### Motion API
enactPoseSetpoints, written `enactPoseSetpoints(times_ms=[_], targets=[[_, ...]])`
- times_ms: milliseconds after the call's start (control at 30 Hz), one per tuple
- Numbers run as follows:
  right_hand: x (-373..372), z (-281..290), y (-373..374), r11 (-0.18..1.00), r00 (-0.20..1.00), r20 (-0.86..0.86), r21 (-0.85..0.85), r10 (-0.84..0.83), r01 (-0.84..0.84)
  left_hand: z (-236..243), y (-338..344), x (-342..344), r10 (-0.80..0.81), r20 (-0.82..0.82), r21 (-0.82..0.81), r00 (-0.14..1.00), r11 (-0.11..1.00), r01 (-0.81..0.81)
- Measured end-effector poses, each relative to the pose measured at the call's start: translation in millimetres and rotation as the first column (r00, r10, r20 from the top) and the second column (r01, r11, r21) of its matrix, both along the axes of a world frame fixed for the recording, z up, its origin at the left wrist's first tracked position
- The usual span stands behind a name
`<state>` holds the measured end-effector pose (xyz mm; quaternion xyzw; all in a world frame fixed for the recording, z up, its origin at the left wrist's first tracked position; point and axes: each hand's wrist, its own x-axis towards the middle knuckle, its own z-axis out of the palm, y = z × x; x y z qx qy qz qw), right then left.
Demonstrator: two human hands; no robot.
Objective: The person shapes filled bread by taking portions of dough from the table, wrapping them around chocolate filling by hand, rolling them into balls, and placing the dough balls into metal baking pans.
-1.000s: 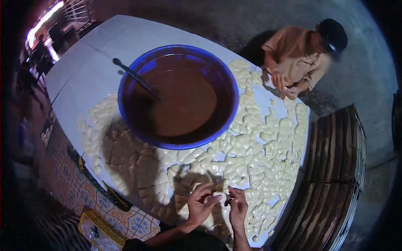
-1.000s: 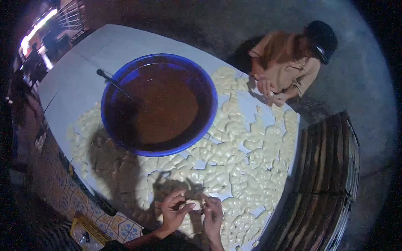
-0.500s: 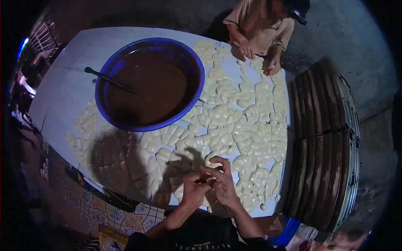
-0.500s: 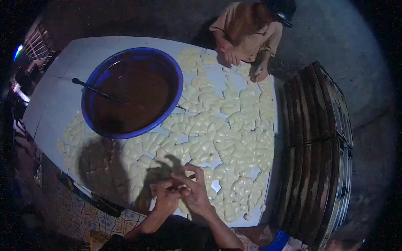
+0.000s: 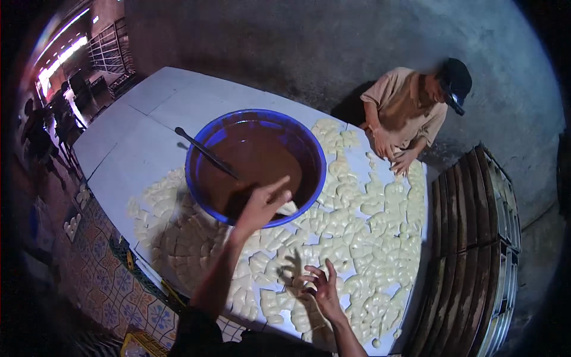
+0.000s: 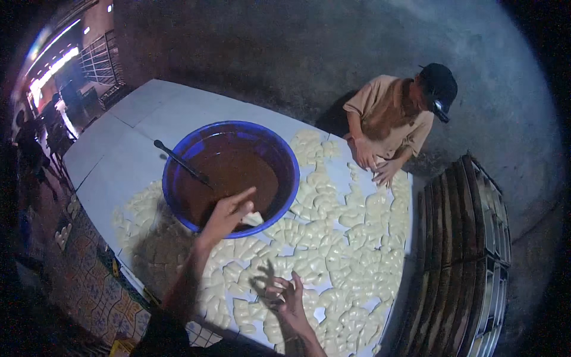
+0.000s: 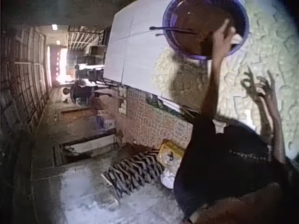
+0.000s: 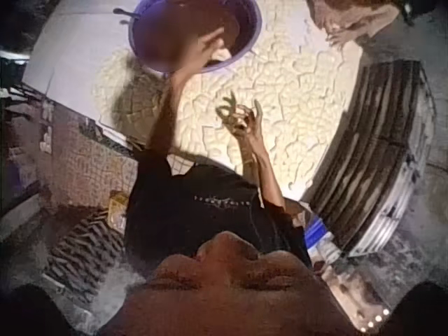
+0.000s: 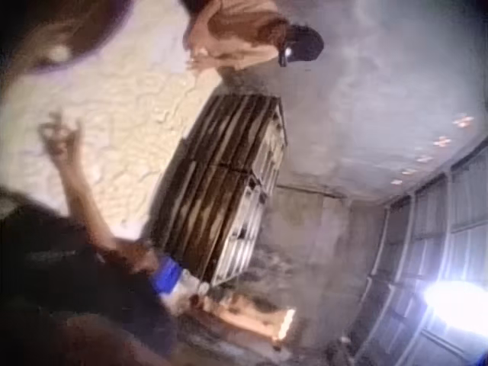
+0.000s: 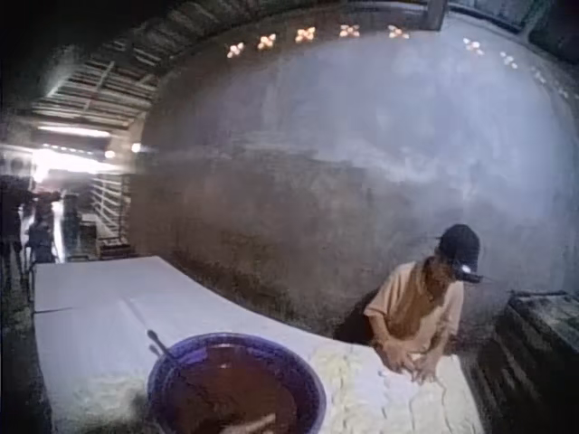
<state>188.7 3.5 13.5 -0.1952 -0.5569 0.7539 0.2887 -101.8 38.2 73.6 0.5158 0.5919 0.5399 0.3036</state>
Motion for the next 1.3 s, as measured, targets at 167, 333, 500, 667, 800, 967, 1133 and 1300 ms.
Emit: enactPoseSetpoints(times_ms=[167, 333, 500, 667, 800, 967, 1133, 1300], targets=[[3.7, -15.9, 6.1, 1.0, 1.0, -0.004, -0.013, 0.023, -0.023, -1.3, 36.7, -20.1, -0.055, -0.347, -0.537, 0.936, 0.83, -0.151], [14.3, -41.2, 0.8, 0.988, 0.999, -0.001, -0.152, 0.037, -0.037, -64.4, 44.5, -47.4, -0.284, -0.196, -0.666, 0.938, 0.741, 0.085], [16.8, -46.3, 3.2, 0.983, 0.999, -0.05, -0.185, -0.001, -0.008, -28.0, 10.5, -21.7, -0.22, -0.527, -0.379, 0.821, 0.925, 0.004], [10.9, -35.5, 24.9, 0.864, 0.982, -0.085, -0.492, -0.168, 0.105, 14.0, -15.7, 68.8, 0.007, 0.355, -0.404, 0.935, 0.903, 0.147], [7.4, -33.5, 28.0, 0.721, 0.978, 0.084, -0.664, -0.191, 0.198, -33.1, -53.5, 142.4, 0.004, 0.715, -0.164, 0.7, 0.973, 0.161], [17.5, -23.3, 10.8, 0.821, 0.883, 0.181, -0.325, -0.434, 0.47, -60.9, -63.4, 199.3, 0.173, -0.089, -0.086, 0.981, 0.98, -0.181], [46.8, -9.9, 5.8, 0.775, 0.705, 0.442, -0.037, -0.554, 0.631, -60.7, -72.3, 218.1, 0.111, 0.245, -0.257, 0.963, 0.965, -0.046], [78.3, -8.0, 8.9, 0.865, 0.825, 0.373, 0.437, -0.424, 0.247, -68.4, -73.4, 227.0, 0.096, 0.3, -0.206, 0.949, 0.978, -0.034]])
